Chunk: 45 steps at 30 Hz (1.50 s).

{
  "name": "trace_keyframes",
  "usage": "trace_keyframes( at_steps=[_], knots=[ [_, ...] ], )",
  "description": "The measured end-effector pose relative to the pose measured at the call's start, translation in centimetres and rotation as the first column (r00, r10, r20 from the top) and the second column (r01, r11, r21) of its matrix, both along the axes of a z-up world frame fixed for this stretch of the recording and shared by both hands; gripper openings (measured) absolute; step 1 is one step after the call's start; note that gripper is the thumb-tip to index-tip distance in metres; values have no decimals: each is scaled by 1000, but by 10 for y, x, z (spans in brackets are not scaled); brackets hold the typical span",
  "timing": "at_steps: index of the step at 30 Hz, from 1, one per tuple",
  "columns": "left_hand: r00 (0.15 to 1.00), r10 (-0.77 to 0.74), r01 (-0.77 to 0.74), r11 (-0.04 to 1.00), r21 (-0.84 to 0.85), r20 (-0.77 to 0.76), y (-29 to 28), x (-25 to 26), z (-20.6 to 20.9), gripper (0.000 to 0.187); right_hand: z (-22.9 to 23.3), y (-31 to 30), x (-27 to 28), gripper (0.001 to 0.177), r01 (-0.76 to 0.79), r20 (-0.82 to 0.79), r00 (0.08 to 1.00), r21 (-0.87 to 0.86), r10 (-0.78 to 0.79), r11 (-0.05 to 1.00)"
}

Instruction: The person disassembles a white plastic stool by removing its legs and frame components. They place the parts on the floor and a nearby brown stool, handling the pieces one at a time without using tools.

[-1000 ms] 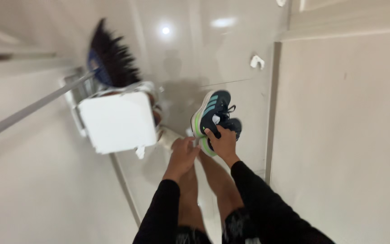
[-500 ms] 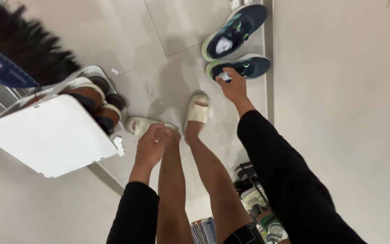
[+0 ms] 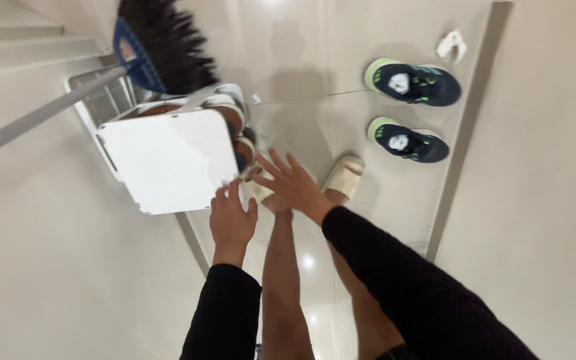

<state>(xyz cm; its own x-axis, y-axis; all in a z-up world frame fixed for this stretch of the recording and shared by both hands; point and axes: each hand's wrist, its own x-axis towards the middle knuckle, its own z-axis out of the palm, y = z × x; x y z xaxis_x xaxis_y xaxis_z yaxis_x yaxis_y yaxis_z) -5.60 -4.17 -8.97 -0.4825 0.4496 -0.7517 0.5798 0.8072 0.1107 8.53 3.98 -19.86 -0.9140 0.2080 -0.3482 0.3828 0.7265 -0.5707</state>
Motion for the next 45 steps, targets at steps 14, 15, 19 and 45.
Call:
trace_keyframes(
  at_steps=[14, 15, 19, 45],
  knots=[
    [987, -7, 25, 993, -114, 159, -14, -20, -30, 118, -96, -20, -83, 23, -21, -94, 993, 435, 68, 900],
    [987, -45, 70, 985, -159, 157, -14, -22, -31, 119, -93, -18, -81, 20, -59, -61, 994, 438, 96, 897],
    [985, -86, 114, 974, -194, 146, -18, -24, -30, 122, -64, -4, -56, 14, -15, -163, 984, 325, 72, 946],
    [726, -614, 604, 785, 139, 309, 11, 179, -47, 53, 37, -110, 250, 48, 974, 403, -215, 159, -889, -163]
  ],
)
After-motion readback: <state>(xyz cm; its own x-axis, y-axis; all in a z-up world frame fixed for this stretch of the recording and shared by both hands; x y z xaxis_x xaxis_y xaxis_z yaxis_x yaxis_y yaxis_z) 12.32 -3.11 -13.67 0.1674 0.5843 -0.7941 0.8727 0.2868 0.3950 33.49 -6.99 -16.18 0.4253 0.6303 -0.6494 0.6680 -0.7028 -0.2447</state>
